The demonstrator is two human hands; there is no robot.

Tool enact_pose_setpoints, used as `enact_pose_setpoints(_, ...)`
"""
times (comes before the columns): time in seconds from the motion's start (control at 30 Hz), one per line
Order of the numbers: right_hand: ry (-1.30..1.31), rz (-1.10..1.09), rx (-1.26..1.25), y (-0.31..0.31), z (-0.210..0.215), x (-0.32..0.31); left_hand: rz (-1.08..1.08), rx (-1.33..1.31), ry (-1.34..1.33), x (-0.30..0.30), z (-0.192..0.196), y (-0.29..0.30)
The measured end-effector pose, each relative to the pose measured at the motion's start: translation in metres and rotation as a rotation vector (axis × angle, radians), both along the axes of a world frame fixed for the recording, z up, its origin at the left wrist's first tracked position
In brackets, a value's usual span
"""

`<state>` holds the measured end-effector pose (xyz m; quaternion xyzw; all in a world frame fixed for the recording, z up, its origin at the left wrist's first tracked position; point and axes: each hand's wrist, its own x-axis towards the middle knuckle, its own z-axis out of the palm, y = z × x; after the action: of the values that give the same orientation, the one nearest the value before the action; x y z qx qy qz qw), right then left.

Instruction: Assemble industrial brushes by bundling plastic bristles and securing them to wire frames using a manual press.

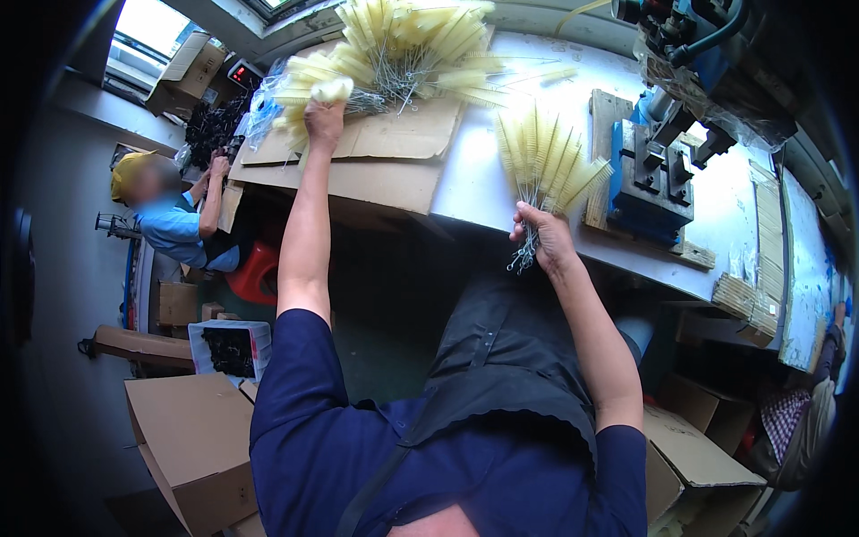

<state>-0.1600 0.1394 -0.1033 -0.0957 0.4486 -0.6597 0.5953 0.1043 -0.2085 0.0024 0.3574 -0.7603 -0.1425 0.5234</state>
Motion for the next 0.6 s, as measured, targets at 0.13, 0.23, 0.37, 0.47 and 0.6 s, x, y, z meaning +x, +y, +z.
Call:
enact_pose_setpoints(0.13, 0.003, 0.006, -0.014, -0.002, 0.005, 0.005, 0.065, 0.068, 0.408, 0.013, 0.037, -0.053)
enact_pose_setpoints(0.23, 0.014, -0.011, 0.002, -0.002, 0.01, 0.006, -0.016, 0.224, 0.762, 0.012, 0.058, -0.074)
enact_pose_setpoints(0.37, 0.038, -0.024, 0.071, 0.0, 0.006, 0.004, -0.011, 0.118, 0.758, -0.002, 0.079, -0.07)
enact_pose_setpoints(0.47, 0.081, -0.015, 0.105, 0.0, 0.009, 0.009, -0.068, 0.04, 0.692, 0.001, 0.081, -0.056)
enact_pose_setpoints(0.6, 0.04, -0.033, 0.088, -0.003, 0.009, 0.008, -0.167, 0.146, 0.835, 0.003, 0.076, -0.043)
